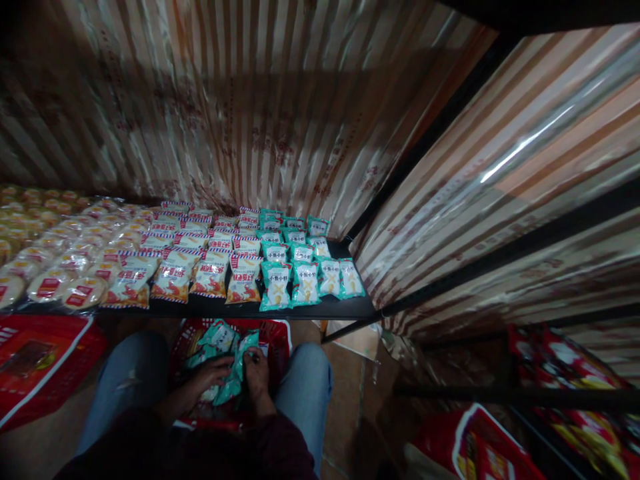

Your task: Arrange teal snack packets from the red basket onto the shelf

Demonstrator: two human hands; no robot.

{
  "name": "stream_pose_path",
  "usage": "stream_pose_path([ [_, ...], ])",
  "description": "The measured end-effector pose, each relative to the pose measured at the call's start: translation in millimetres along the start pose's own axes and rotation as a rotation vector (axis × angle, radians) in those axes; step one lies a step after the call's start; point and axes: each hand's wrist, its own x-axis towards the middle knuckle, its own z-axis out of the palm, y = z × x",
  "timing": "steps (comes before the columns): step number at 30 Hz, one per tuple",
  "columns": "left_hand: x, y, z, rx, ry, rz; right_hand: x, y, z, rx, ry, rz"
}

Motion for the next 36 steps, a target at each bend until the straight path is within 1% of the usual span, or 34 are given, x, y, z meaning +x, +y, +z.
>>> stream_pose_path([
  [4, -8.6, 6.0, -2.0, -0.023, -0.05, 0.041, -4.4, -2.3, -3.0, -0.001, 0.089, -0.013],
  [7, -14.2, 8.4, -1.5, -0.055, -0.07, 0.06, -9.2, -5.8, -4.1, 0.009, 0.12, -0.023],
  [9, -17.5, 9.8, -0.8, -0.064, -0.075, 0.068, -12.3, -9.0, -3.9, 0.023, 0.113, -0.024],
  [11, -19.8, 11.2, -0.4, -0.055, -0.08, 0.068, -14.8, -12.6, -3.0, 0.045, 0.074, -0.021],
  [12, -20.2, 11.7, -0.4, -0.041, -0.064, 0.062, -15.9, -14.4, -2.3, 0.061, 0.045, -0.018],
  [14, -18.8, 11.3, -1.0, -0.002, 0.006, 0.04, -18.3, -17.5, -0.5, 0.096, -0.023, -0.001],
  [19, -7.9, 2.4, -5.9, 0.15, 0.283, -0.015, -29.8, -19.6, 6.9, 0.163, -0.197, 0.079],
  [22, -5.7, -2.5, -7.3, 0.265, 0.422, 0.022, -36.3, -19.3, 10.1, 0.176, -0.279, 0.13],
  [27, -6.9, -4.5, -3.0, 0.378, 0.506, 0.153, -38.6, -20.5, 9.2, 0.175, -0.393, 0.197],
  [32, -1.8, -8.4, -5.0, 0.431, 0.538, 0.149, -42.1, -18.5, 10.8, 0.128, -0.464, 0.194],
  [36, 0.1, -9.8, -5.7, 0.448, 0.576, 0.195, -45.3, -16.5, 13.6, 0.111, -0.481, 0.178],
])
